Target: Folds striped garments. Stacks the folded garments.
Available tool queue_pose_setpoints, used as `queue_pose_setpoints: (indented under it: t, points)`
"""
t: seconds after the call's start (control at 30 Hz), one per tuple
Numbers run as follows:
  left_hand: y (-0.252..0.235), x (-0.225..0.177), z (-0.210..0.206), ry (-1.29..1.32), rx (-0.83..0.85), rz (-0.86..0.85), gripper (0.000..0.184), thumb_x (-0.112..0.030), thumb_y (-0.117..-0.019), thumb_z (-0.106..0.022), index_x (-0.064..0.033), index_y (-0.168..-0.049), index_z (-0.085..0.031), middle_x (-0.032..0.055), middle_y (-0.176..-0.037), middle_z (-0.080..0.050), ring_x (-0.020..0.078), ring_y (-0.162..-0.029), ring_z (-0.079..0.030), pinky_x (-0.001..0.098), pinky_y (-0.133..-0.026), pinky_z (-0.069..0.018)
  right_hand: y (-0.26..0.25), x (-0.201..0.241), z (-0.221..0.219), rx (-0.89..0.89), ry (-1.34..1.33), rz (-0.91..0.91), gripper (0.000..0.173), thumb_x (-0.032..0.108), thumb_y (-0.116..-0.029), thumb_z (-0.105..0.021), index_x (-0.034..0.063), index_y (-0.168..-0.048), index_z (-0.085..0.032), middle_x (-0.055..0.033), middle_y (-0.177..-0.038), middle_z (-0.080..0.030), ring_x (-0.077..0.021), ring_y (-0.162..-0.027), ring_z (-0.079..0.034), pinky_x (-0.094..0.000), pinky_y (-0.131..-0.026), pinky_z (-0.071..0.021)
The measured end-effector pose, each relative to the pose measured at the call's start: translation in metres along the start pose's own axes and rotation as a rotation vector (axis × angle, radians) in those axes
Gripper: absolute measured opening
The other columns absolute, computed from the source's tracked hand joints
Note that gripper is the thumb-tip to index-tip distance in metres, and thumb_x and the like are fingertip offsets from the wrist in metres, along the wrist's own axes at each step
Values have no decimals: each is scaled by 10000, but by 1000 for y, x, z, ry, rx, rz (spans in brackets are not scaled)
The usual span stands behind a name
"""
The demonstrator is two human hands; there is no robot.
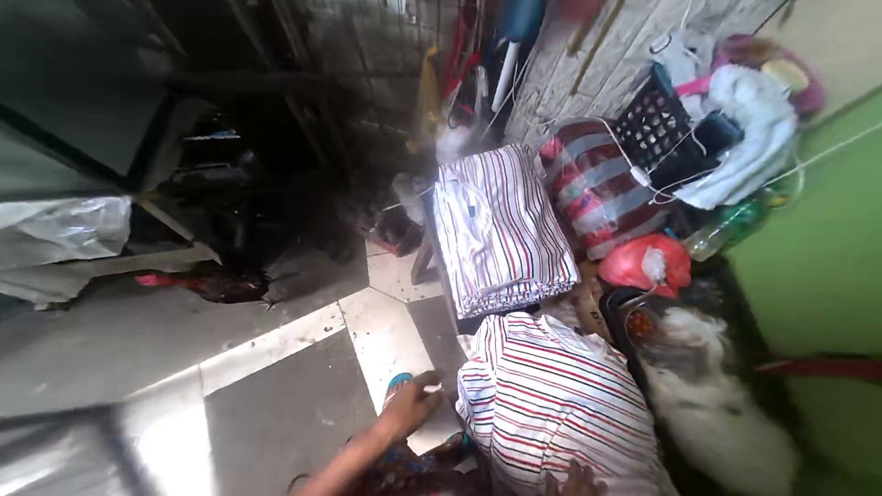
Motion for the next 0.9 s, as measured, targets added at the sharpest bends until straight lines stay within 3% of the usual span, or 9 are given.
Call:
queue_pose_setpoints:
  t: [0.17,0.33,0.43,0.53,0.6,0.67,0.77,0.83,0.9]
  points:
    - [-58,-88,23,-215,-274,-435,403,-116,-1005,-582,5,-1389,-584,264,-1436,-533,347,-1267,-592,432,-1064,-496,-14,5,0,29,-34,-72,630,206,-903,-723,-108,-1411,-522,-363,-1511,-421,-533,-1458,-330,-700,-1153,-271]
    - [-123,-160,25,-482,-427,-778,357,-149,-1018,-574,-55,-1356,-646,232,-1525,-479,430,-1405,-459,595,-1145,-356,-5,4,-8,-11,11,-64,622,238,-927,-671,-106,-1423,-517,-343,-1514,-437,-526,-1443,-365,-684,-1156,-289]
    - [-158,-176,31,-748,-344,-685,437,-234,-1026,-589,-119,-1448,-578,177,-1602,-403,410,-1516,-293,679,-1194,-182,19,7,-17,-113,-17,-51,534,186,-962,-624,-123,-1390,-546,-378,-1501,-430,-570,-1413,-384,-659,-1174,-296]
    - [-168,-161,47,-776,-281,-336,666,-410,-1032,-573,-108,-1588,-365,291,-1643,-232,546,-1510,-168,815,-1119,-106,41,19,-25,-229,-80,-107,405,139,-978,-624,-98,-1306,-630,-379,-1432,-499,-557,-1358,-461,-627,-1138,-383]
    - [-158,-146,48,-728,-307,-321,751,-465,-1022,-576,-78,-1607,-307,316,-1649,-180,577,-1494,-174,826,-1097,-116,58,19,-19,-248,-153,-217,397,111,-960,-665,-87,-1303,-637,-351,-1417,-532,-528,-1345,-490,-614,-1128,-404]
    - [-148,-127,49,-614,-326,-347,859,-471,-990,-637,-6,-1603,-256,375,-1626,-152,605,-1472,-197,806,-1108,-174,79,14,5,-217,-257,-335,462,80,-948,-656,-105,-1364,-579,-389,-1475,-446,-560,-1389,-421,-623,-1156,-353]
    - [-150,-79,55,-376,-301,-390,870,-364,-964,-697,17,-1600,-241,347,-1644,-130,565,-1466,-257,704,-1143,-281,94,-14,41,-156,-366,-536,427,63,-998,-577,-111,-1387,-541,-381,-1492,-428,-510,-1424,-400,-564,-1194,-323]
    - [-143,-37,58,-369,-160,-339,769,-277,-991,-657,53,-1573,-279,364,-1613,-210,519,-1472,-293,617,-1180,-300,99,-31,60,-167,-423,-580,374,51,-1031,-521,-116,-1364,-558,-351,-1441,-506,-462,-1380,-476,-524,-1174,-363]
    - [-121,1,54,-415,46,-185,596,-223,-1035,-606,59,-1516,-396,345,-1509,-424,470,-1373,-468,577,-1132,-383,99,-39,73,-207,-491,-593,344,50,-1054,-489,-119,-1340,-578,-332,-1395,-556,-426,-1314,-552,-484,-1128,-425]
Point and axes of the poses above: each hand's wrist, its own y-axis away from the middle knuckle, its own z-axis out of the back of the hand, x = y × z, the point moved 5 cm from there along -y, towards the middle knuckle
